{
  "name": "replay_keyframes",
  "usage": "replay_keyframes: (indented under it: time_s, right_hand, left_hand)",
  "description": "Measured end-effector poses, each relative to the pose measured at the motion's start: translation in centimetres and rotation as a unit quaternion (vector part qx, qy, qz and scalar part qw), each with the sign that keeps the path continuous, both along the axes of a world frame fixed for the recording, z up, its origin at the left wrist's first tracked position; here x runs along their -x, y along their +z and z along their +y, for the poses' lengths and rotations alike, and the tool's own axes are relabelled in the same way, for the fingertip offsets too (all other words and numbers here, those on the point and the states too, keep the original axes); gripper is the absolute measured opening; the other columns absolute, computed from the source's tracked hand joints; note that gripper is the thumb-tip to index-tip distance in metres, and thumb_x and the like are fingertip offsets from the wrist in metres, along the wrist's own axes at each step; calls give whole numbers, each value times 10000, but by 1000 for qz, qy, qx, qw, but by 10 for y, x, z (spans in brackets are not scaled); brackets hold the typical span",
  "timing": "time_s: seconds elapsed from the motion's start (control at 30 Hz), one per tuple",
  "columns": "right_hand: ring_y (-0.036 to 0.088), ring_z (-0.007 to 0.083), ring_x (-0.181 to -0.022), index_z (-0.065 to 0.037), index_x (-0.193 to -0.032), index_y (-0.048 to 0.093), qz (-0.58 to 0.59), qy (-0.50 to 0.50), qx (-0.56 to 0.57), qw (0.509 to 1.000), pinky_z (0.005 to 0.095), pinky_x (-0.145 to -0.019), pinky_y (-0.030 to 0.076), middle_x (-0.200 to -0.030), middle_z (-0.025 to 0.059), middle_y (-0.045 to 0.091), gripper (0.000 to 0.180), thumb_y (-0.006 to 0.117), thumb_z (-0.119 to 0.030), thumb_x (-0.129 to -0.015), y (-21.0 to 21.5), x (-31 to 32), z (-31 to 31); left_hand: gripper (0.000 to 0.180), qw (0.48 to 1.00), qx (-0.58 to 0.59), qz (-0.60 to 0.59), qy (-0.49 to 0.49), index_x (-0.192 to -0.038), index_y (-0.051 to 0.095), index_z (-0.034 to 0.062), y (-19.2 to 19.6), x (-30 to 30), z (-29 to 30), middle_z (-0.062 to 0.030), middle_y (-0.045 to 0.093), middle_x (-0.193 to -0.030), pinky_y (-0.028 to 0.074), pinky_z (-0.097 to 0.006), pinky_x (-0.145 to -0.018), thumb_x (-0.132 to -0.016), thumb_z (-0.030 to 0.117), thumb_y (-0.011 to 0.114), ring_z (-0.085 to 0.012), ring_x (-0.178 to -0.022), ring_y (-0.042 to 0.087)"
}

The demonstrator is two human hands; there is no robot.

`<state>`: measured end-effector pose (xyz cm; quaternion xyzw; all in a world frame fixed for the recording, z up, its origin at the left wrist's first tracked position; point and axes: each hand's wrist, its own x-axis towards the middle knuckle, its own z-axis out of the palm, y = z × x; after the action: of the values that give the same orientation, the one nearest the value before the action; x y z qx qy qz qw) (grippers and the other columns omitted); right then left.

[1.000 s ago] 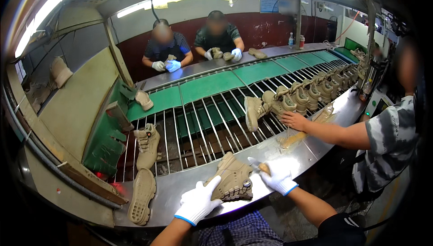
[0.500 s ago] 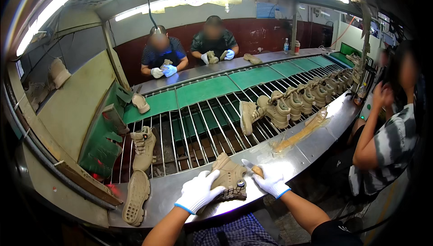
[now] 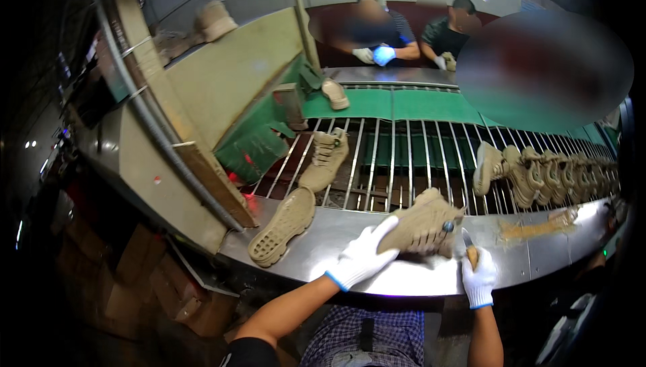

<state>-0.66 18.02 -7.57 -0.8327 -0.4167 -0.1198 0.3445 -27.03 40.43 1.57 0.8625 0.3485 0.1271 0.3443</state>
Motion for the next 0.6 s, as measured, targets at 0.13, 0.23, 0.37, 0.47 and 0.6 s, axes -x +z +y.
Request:
replay_keyframes:
  time_s: [0.13,0.23,0.37,0.47,0.6]
  right_hand:
    - [694,393,-930,-65,-1152,692,13,1,16,1000,471,-841,555,-1033,165,709,357,777,-253,-860,1,0,4]
    - [699,392,-930,-70,-1158,690,-6,-13,32,999,476,-838,556,-1044,166,711,379,786,-275,-854,-5,-4,5]
    - [704,392,-940,-74,-1151,692,3,-8,10,1000,481,-840,559,-1043,167,719,388,791,-293,-847,-4,-4,4]
    - [703,395,-932,-77,-1136,694,12,-22,12,1000,489,-837,559,-1022,168,720,371,789,-293,-850,-5,-1,4]
    - [703,394,-923,-83,-1102,708,29,-36,18,999,490,-830,561,-993,163,723,330,783,-293,-859,2,2,9]
  left_hand:
    - [590,983,-139,-113,49,-1515,511,162,-25,-54,66,-231,601,-1398,508,-533,-1064,-998,417,638,-454,-1229,624]
    - [458,971,-232,-55,22,-1392,594,133,1,-61,137,-180,669,-1304,537,-525,-1000,-1010,383,622,-420,-1171,651]
    - [493,950,-271,85,132,-1325,624,82,-29,-23,196,-198,679,-1248,551,-521,-981,-982,435,656,-400,-1159,669]
    - [504,913,-311,210,159,-1234,657,60,-61,14,221,-192,664,-1197,515,-531,-993,-942,468,707,-380,-1163,644]
    - [487,880,-389,254,101,-1212,679,75,-74,11,220,-160,649,-1155,442,-529,-1050,-920,463,731,-366,-1161,606]
